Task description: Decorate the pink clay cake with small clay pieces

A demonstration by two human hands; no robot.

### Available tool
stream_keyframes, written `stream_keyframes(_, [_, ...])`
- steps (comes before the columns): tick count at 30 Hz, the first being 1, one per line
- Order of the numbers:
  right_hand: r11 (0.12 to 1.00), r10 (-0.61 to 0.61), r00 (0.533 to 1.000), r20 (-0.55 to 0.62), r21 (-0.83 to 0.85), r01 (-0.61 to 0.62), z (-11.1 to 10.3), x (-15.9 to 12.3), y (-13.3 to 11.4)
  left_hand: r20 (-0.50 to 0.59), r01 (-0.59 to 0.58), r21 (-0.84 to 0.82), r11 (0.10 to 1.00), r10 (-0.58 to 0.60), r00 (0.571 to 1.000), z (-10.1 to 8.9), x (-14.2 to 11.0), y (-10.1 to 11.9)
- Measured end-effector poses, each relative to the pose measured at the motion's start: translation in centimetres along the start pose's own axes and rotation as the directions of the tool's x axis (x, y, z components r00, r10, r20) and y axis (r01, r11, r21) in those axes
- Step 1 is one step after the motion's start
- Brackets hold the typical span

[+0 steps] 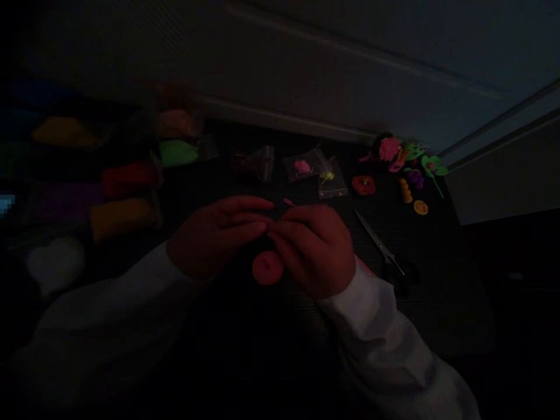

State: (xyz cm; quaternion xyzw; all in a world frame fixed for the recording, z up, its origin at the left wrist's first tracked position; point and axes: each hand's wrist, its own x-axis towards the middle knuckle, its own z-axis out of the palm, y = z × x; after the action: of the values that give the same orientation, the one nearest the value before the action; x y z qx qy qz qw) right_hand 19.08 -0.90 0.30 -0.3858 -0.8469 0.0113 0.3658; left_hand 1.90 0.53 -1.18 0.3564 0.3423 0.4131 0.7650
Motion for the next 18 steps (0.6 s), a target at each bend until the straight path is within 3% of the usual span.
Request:
stream_keyframes(7, [0.991,0.108,0.994,0.01,0.073,-0.109,-0.6,0.1,-0.1,-0.044,0.01,0.036,0.999,-0.009,0.999,0.2,0.1,0.3])
stream_keyframes(10, [0.978,0.169,0.985,0.047,0.114,-0.173,-0.8,-0.5,-0.1,-0.094,-0.068,0.246,0.967,0.094,0.991,0.3,-0.3,0.9])
stream_keyframes(12, [0.97,0.184,0.979,0.085,0.142,-0.195,-0.9,-1.1,-0.1,-0.071,-0.135,0.498,0.857,0.196,0.978,0.2,-1.1,1.2])
stream_keyframes(14, [0.961,0.199,0.969,0.145,0.163,-0.222,-0.9,-1.6,-0.1,-0.003,-0.19,0.711,0.677,0.273,0.962,0.0,-2.3,1.3])
stream_keyframes(18, [0.945,0.226,0.94,0.256,0.175,-0.275,-1.0,-2.4,-0.1,0.168,-0.277,0.881,0.384,0.293,0.941,-0.6,-4.4,0.4])
